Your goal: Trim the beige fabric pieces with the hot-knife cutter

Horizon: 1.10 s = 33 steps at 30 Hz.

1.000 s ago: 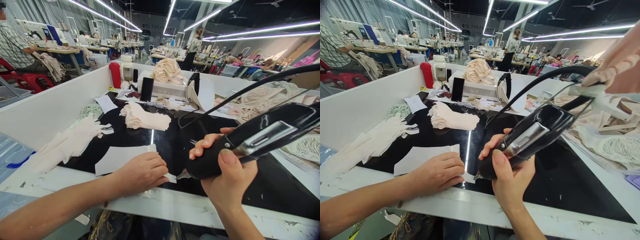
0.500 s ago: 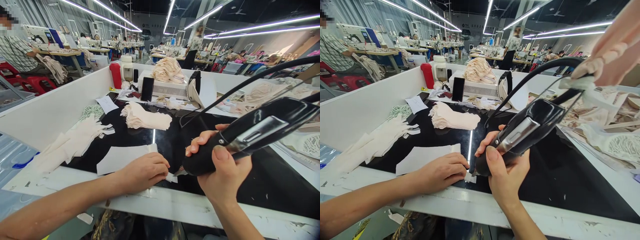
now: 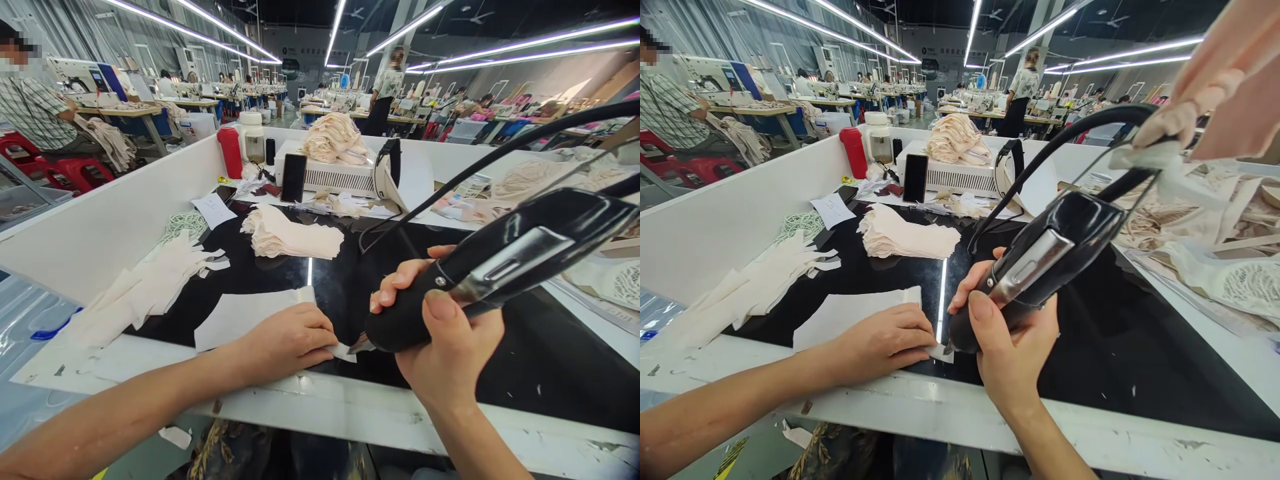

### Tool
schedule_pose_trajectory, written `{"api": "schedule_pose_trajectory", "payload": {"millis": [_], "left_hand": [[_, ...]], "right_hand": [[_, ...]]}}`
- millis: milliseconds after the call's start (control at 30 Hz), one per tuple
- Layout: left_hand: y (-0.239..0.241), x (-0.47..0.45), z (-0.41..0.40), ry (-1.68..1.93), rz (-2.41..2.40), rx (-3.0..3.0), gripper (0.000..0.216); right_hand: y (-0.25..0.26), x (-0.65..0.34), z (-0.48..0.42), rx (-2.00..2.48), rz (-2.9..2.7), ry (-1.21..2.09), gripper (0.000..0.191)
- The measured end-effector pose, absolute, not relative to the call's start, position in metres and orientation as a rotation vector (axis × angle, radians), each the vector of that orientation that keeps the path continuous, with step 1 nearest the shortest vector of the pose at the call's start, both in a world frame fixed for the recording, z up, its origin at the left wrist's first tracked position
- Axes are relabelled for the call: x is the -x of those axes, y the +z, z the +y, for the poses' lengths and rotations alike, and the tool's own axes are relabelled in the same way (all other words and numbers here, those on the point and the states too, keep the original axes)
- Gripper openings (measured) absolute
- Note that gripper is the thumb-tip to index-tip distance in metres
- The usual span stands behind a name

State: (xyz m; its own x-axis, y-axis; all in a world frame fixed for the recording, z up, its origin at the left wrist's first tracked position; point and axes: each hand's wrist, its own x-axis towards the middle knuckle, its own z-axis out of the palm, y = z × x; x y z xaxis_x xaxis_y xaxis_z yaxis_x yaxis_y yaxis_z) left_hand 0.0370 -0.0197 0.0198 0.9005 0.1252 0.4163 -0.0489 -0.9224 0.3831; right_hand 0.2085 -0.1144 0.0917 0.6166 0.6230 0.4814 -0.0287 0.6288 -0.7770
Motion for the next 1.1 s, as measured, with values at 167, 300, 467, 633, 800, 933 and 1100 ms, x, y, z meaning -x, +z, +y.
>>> {"api": "schedule_pose_trajectory", "payload": {"millis": [167, 300, 467, 633, 800, 933, 1100], "left_hand": [[0.019, -0.039, -0.02, 0.695, 0.027, -2.744, 0.028], [0.02, -0.039, -0.021, 0.665, 0.096, -2.723, 0.021], [0.022, -0.041, -0.024, 0.654, 0.16, -2.685, 0.018], [0.021, -0.044, -0.024, 0.702, 0.146, -2.712, 0.024], [0.021, -0.047, -0.024, 0.748, 0.143, -2.693, 0.017], [0.021, -0.049, -0.024, 0.778, 0.15, -2.685, 0.022], [0.017, -0.049, -0.022, 0.795, 0.113, -2.721, 0.028]], "right_hand": [[0.094, -0.207, -0.116, 0.803, -0.822, 0.423, 0.044], [0.093, -0.204, -0.117, 0.808, -0.816, 0.441, 0.045], [0.092, -0.203, -0.115, 0.812, -0.837, 0.448, 0.043], [0.092, -0.206, -0.117, 0.799, -0.831, 0.439, 0.041], [0.09, -0.211, -0.121, 0.811, -0.839, 0.427, 0.041], [0.088, -0.213, -0.123, 0.811, -0.85, 0.413, 0.039], [0.088, -0.214, -0.124, 0.807, -0.843, 0.404, 0.039]]}}
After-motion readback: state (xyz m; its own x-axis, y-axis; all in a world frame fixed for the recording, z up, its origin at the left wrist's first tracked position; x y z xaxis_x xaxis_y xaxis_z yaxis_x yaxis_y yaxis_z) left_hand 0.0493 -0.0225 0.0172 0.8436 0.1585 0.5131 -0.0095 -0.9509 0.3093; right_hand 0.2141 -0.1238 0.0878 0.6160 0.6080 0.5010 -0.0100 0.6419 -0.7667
